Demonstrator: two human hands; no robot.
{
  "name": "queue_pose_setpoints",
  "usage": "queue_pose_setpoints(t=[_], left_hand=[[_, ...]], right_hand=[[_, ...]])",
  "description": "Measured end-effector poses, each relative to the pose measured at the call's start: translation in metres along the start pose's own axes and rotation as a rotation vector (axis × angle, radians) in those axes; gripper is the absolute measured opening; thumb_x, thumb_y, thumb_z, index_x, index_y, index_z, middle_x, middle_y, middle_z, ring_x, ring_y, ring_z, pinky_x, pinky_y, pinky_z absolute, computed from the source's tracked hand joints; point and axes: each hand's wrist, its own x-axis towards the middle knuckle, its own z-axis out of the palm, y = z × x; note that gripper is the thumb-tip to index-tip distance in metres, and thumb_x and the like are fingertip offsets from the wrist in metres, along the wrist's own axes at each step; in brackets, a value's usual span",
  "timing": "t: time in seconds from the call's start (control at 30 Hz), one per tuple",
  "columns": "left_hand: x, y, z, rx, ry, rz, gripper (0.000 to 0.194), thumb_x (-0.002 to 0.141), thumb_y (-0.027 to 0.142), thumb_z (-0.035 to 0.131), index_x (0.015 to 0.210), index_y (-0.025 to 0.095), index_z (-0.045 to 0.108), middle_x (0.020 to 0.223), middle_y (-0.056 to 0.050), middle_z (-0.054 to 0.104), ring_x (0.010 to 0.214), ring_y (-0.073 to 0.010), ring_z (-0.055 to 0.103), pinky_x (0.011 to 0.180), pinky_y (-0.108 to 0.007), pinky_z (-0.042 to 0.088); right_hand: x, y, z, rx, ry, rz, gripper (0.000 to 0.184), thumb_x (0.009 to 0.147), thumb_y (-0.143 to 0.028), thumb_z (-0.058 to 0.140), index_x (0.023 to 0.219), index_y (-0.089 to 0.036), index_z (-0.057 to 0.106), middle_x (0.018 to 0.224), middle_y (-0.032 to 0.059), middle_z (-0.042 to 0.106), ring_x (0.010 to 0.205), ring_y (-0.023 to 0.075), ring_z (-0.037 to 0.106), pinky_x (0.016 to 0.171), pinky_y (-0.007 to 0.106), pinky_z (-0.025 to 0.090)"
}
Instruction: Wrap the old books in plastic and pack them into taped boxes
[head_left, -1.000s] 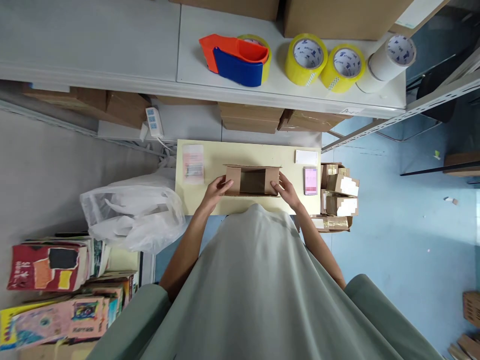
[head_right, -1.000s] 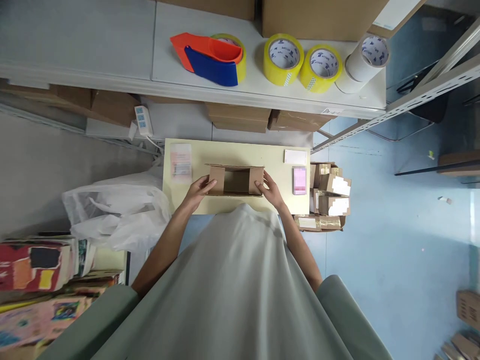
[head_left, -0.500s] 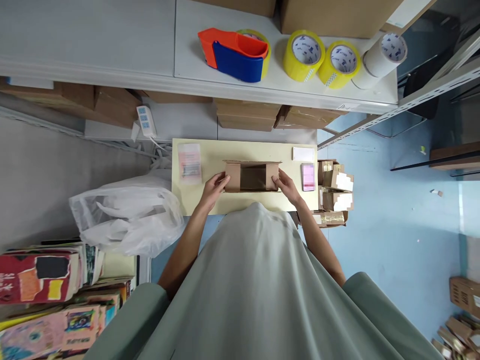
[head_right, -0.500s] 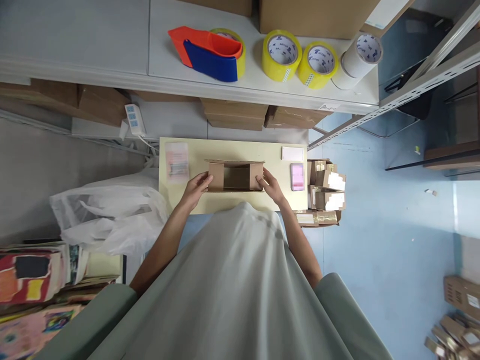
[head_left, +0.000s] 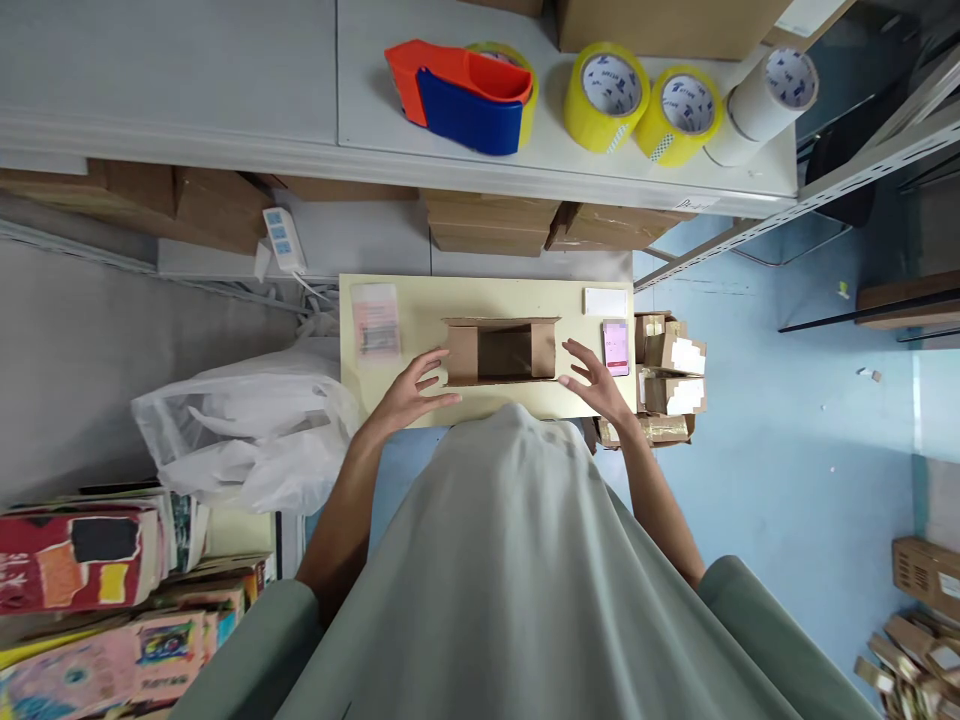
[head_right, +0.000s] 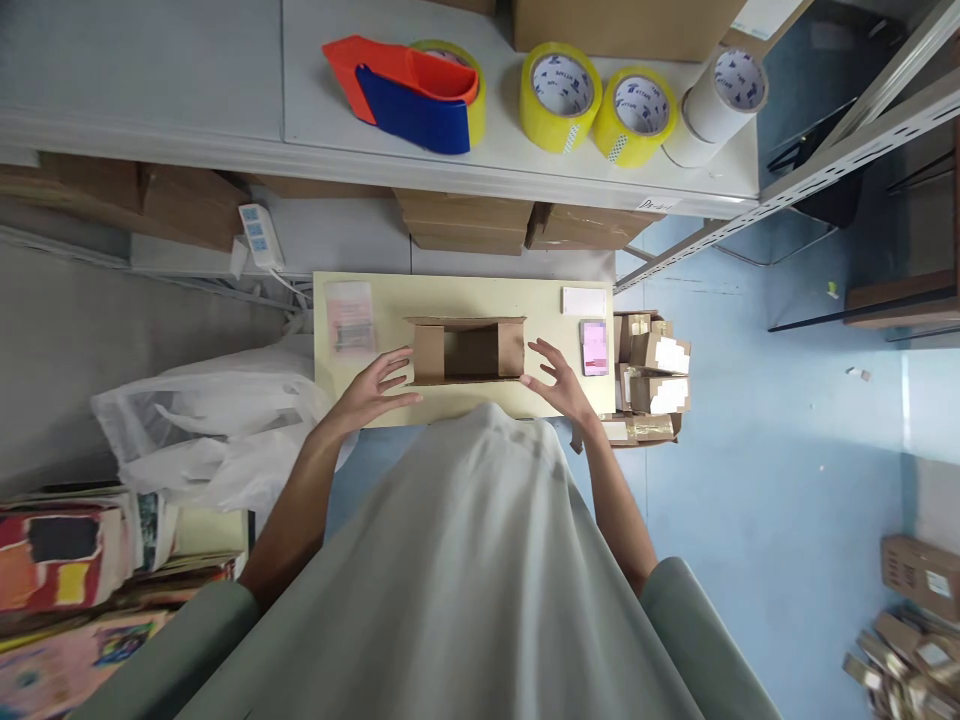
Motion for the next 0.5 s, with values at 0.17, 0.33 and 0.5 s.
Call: queue_pose_setpoints(t=[0.17, 0.33, 0.5], left_hand=[[0.006, 0.007, 0.009, 0.035, 0.002, 0.012, 0.080, 0.074, 0.068, 0.096, 0.140, 0.030, 0.071, 0.164, -0.013, 0.063, 0.154, -0.0370, 0.059, 0.120, -0.050, 0.059], [0.018, 0.008, 0.014, 0.109, 0.091, 0.028, 0.068, 0.079, 0.076, 0.089, 0.125, 0.026, 0.078, 0.146, -0.013, 0.071, 0.132, -0.0336, 0.072, 0.108, -0.046, 0.065], [0.031, 0.008, 0.022, 0.206, 0.269, -0.064, 0.076, 0.078, 0.065, 0.095, 0.136, 0.023, 0.070, 0.127, -0.013, 0.077, 0.104, -0.0297, 0.078, 0.096, -0.044, 0.066]], right_hand=[[0.011, 0.003, 0.004, -0.098, -0.126, 0.016, 0.110, 0.070, -0.074, 0.101, 0.167, -0.042, 0.059, 0.178, 0.0121, 0.045, 0.164, 0.0408, 0.046, 0.135, 0.063, 0.043], [0.024, 0.004, 0.013, -0.170, -0.071, -0.001, 0.079, 0.087, -0.077, 0.087, 0.152, -0.036, 0.073, 0.155, 0.0124, 0.062, 0.146, 0.0358, 0.064, 0.128, 0.059, 0.053], [0.032, 0.010, 0.022, -0.116, 0.096, 0.047, 0.070, 0.092, -0.081, 0.076, 0.138, -0.029, 0.075, 0.133, 0.0132, 0.076, 0.115, 0.0334, 0.078, 0.106, 0.057, 0.068]])
